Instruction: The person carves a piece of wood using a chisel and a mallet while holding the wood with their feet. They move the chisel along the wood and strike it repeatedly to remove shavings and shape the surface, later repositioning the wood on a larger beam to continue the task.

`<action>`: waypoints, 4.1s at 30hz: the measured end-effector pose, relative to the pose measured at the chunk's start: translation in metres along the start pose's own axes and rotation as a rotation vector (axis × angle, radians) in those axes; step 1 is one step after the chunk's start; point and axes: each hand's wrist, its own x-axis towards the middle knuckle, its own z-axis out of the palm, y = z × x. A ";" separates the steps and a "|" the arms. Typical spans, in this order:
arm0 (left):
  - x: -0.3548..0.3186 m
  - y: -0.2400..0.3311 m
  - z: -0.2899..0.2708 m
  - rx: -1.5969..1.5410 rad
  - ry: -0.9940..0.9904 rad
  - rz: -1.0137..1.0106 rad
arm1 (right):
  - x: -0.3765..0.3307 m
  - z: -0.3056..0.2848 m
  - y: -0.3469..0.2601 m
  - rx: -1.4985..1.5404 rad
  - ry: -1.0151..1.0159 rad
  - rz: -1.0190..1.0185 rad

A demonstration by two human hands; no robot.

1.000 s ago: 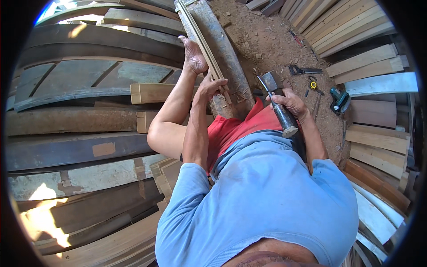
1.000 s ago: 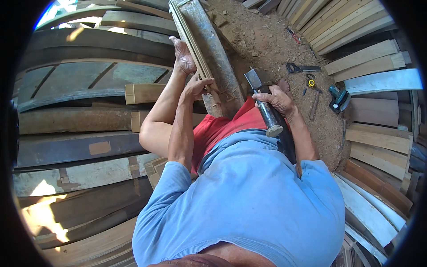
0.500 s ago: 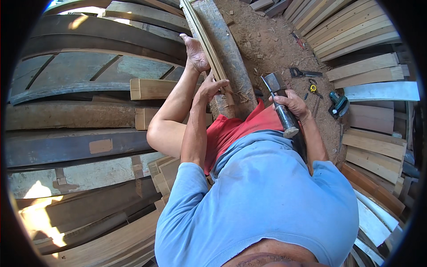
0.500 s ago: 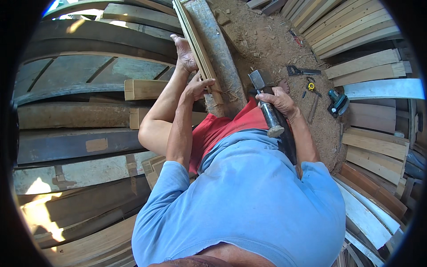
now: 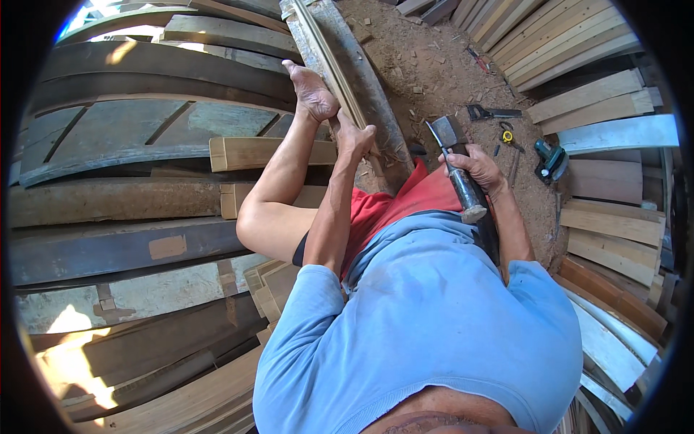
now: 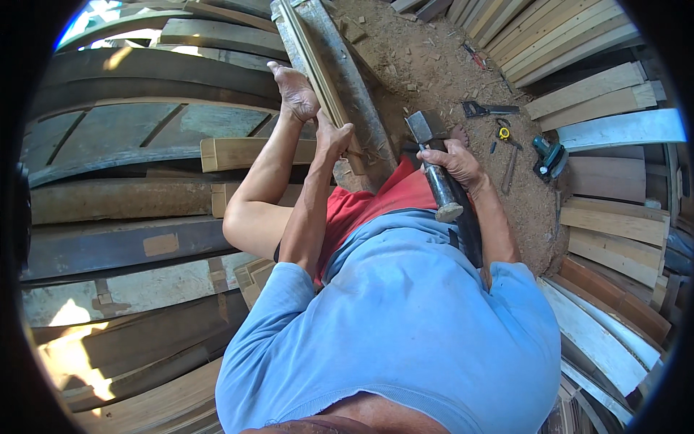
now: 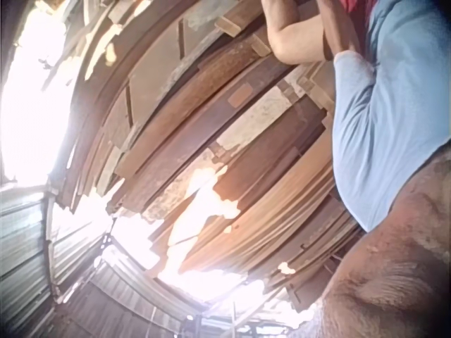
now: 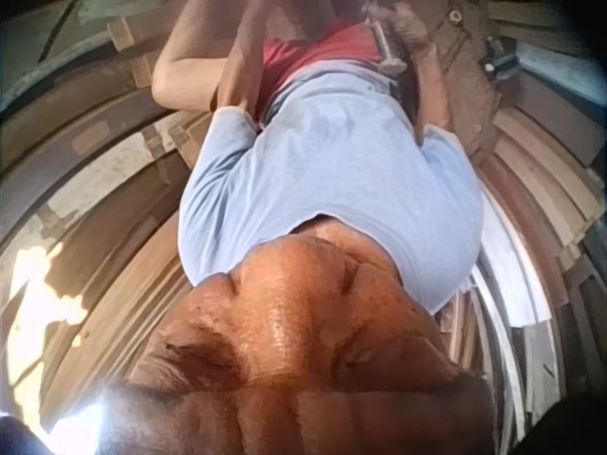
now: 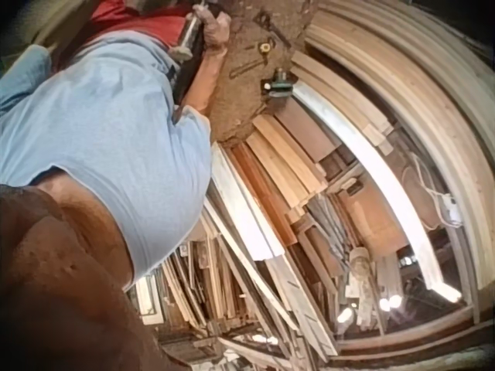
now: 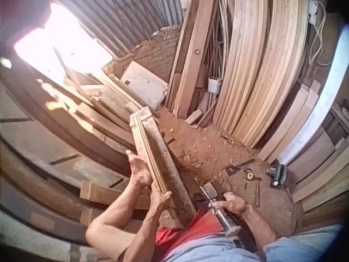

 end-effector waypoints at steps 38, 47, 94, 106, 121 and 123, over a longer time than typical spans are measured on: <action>-0.108 0.147 -0.025 -0.717 -0.083 0.848 | -0.016 0.054 -0.123 -0.023 0.094 -0.272; -0.081 0.145 -0.063 -0.513 -0.136 0.702 | -0.074 0.092 -0.196 -0.030 0.165 -1.029; -0.081 0.078 -0.059 -0.156 -0.157 1.032 | -0.019 0.121 -0.169 -1.498 0.194 -0.594; -0.069 0.141 -0.050 -0.405 -0.230 0.687 | -0.051 0.089 -0.194 -0.857 0.340 -0.794; -0.069 0.129 -0.052 -0.242 -0.154 0.776 | -0.070 0.089 -0.207 -0.766 0.383 -0.921; -0.067 0.126 -0.047 -0.270 -0.167 0.835 | -0.049 0.091 -0.190 -1.037 0.371 -0.893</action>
